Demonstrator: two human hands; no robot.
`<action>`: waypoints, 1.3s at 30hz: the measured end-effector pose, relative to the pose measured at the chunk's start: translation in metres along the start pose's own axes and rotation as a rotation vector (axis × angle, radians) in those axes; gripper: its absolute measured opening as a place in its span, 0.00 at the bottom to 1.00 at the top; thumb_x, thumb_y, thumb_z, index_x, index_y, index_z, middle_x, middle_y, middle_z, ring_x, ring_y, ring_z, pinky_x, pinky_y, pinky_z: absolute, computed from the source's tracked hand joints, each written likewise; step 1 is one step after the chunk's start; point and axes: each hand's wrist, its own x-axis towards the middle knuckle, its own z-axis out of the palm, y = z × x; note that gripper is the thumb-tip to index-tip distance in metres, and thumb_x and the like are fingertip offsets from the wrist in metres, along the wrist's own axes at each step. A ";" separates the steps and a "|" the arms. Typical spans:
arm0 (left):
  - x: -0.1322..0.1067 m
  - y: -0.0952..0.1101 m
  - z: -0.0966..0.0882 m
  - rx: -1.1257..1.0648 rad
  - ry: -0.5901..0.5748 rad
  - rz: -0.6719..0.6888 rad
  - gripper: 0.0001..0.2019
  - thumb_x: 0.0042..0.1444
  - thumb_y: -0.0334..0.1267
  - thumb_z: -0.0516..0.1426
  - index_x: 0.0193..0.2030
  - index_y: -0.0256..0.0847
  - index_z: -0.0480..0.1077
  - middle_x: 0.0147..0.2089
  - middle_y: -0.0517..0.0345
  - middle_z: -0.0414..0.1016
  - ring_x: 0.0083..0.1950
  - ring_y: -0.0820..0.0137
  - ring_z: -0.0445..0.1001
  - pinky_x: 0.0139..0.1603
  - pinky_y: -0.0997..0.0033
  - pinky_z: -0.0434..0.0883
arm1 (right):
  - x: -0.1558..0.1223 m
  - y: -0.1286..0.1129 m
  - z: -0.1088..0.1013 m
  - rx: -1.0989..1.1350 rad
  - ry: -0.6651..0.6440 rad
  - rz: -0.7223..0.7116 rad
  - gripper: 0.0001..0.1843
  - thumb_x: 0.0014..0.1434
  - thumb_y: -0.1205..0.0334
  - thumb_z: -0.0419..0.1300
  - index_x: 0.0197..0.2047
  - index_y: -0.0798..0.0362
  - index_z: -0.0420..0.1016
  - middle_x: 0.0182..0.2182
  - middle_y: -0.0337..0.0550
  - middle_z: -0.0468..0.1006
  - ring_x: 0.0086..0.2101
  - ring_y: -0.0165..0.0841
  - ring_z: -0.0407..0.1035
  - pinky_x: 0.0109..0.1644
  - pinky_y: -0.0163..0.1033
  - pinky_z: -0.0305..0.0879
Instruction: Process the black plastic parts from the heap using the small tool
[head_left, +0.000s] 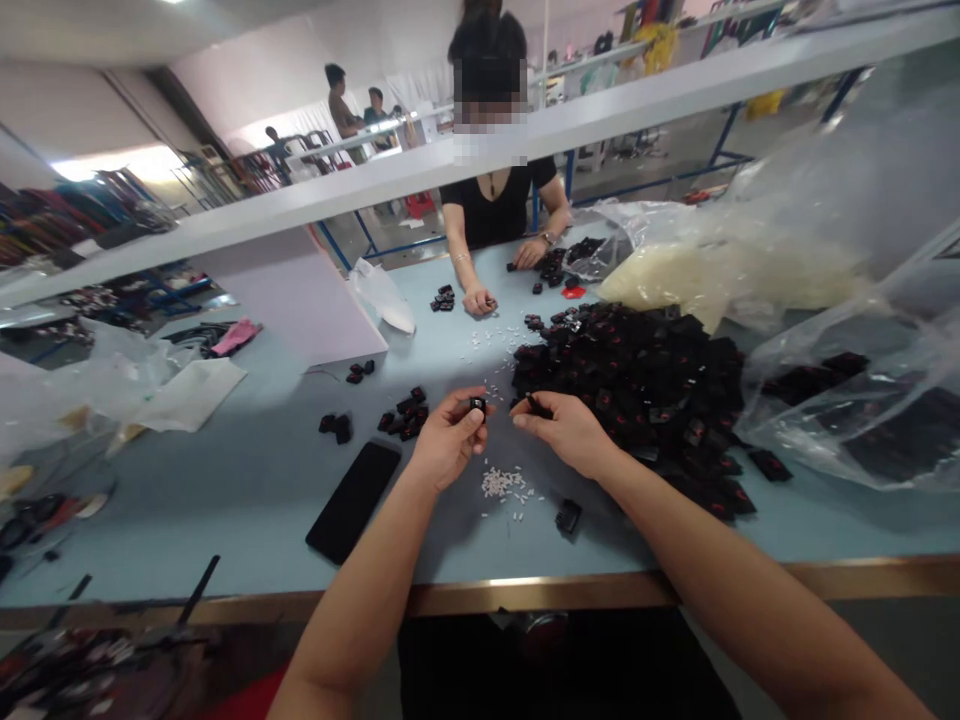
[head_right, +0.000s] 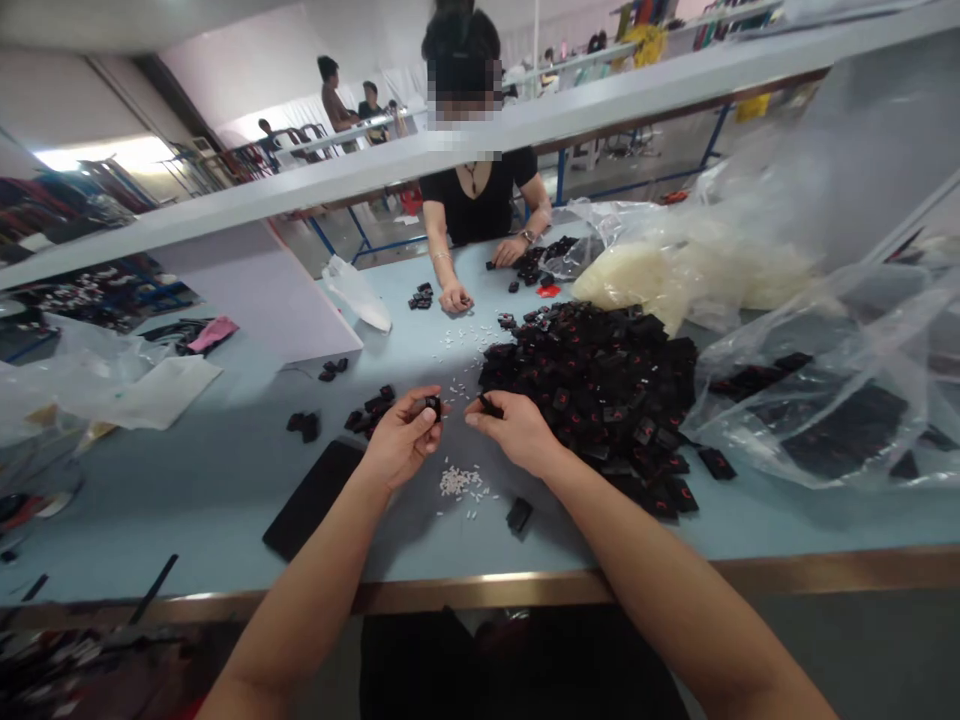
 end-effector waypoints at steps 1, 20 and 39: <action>-0.001 0.001 0.002 -0.047 -0.009 -0.009 0.24 0.46 0.40 0.71 0.50 0.40 0.72 0.39 0.55 0.78 0.27 0.78 0.72 0.24 0.79 0.69 | 0.000 -0.002 -0.001 0.046 0.011 0.031 0.14 0.52 0.52 0.63 0.35 0.54 0.77 0.25 0.36 0.72 0.25 0.29 0.61 0.30 0.36 0.58; -0.007 -0.011 0.014 -0.134 -0.145 0.015 0.18 0.48 0.35 0.70 0.46 0.42 0.74 0.34 0.57 0.79 0.35 0.70 0.79 0.34 0.71 0.75 | -0.006 -0.008 0.004 0.324 -0.024 0.076 0.18 0.49 0.48 0.69 0.34 0.55 0.77 0.23 0.36 0.71 0.23 0.25 0.57 0.27 0.35 0.52; -0.007 -0.014 0.012 -0.069 -0.153 0.023 0.17 0.45 0.35 0.71 0.43 0.41 0.76 0.32 0.59 0.79 0.32 0.70 0.80 0.35 0.70 0.77 | -0.005 -0.008 0.001 0.173 -0.042 -0.014 0.17 0.50 0.48 0.69 0.31 0.54 0.76 0.27 0.41 0.78 0.29 0.32 0.71 0.37 0.40 0.66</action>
